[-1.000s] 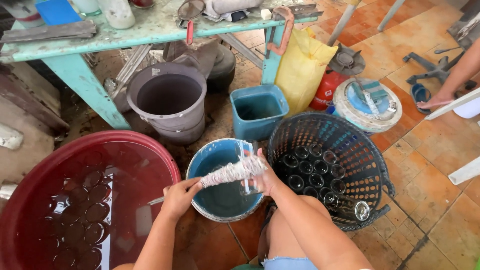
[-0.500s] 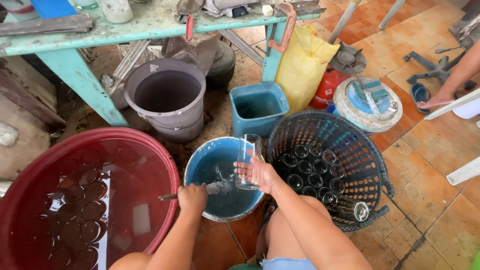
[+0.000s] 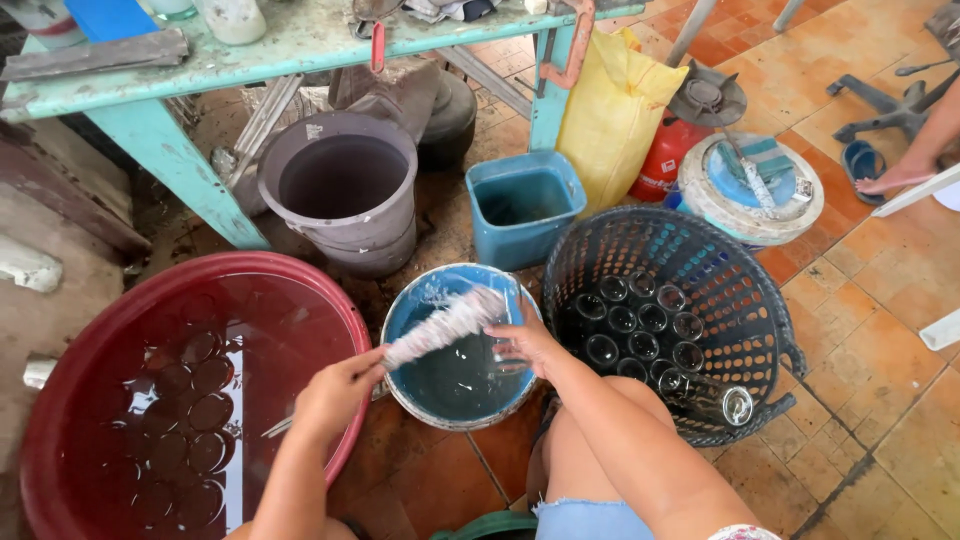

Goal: The person scrubs the inside of clear drinking glasses using a long-handled brush. They rinse the brush in a red basin and place the cleaned glasses into a black basket.

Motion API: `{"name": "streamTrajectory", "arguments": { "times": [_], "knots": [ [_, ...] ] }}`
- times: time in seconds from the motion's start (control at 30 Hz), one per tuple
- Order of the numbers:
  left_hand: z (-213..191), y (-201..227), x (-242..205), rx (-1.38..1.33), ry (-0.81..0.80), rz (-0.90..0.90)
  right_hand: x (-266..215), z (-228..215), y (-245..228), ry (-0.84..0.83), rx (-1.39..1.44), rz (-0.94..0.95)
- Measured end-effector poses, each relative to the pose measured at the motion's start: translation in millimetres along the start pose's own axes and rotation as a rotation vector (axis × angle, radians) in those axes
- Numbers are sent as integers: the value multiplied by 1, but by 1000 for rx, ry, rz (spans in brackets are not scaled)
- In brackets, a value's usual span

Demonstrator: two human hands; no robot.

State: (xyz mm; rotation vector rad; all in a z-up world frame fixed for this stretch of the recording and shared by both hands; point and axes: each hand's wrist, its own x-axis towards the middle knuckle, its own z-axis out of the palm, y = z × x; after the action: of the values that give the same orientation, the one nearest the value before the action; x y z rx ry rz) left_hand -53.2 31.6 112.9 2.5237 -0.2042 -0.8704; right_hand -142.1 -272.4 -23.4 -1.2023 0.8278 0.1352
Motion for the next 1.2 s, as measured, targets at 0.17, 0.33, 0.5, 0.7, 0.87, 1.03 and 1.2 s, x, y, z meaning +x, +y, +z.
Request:
{"name": "streamTrajectory", "arguments": {
  "times": [0.17,0.33,0.5,0.7,0.87,1.03,1.2],
  "knots": [
    [44,-4,25,235,149,55,7,0,9,39,-345,-150],
    [37,-12,31,285,317,48,-4,5,-7,29,-419,-219],
    [42,-6,29,296,132,103,11,0,3,129,-365,-163],
    [65,-1,57,332,366,98,13,2,12,73,-443,-210],
    [138,-68,141,596,701,276,-17,9,-10,49,-347,-250],
    [193,-73,171,697,992,548,1,4,-1,45,-258,-247],
    [75,-33,104,306,58,-90,14,-7,6,111,-218,-233]
  ]
}}
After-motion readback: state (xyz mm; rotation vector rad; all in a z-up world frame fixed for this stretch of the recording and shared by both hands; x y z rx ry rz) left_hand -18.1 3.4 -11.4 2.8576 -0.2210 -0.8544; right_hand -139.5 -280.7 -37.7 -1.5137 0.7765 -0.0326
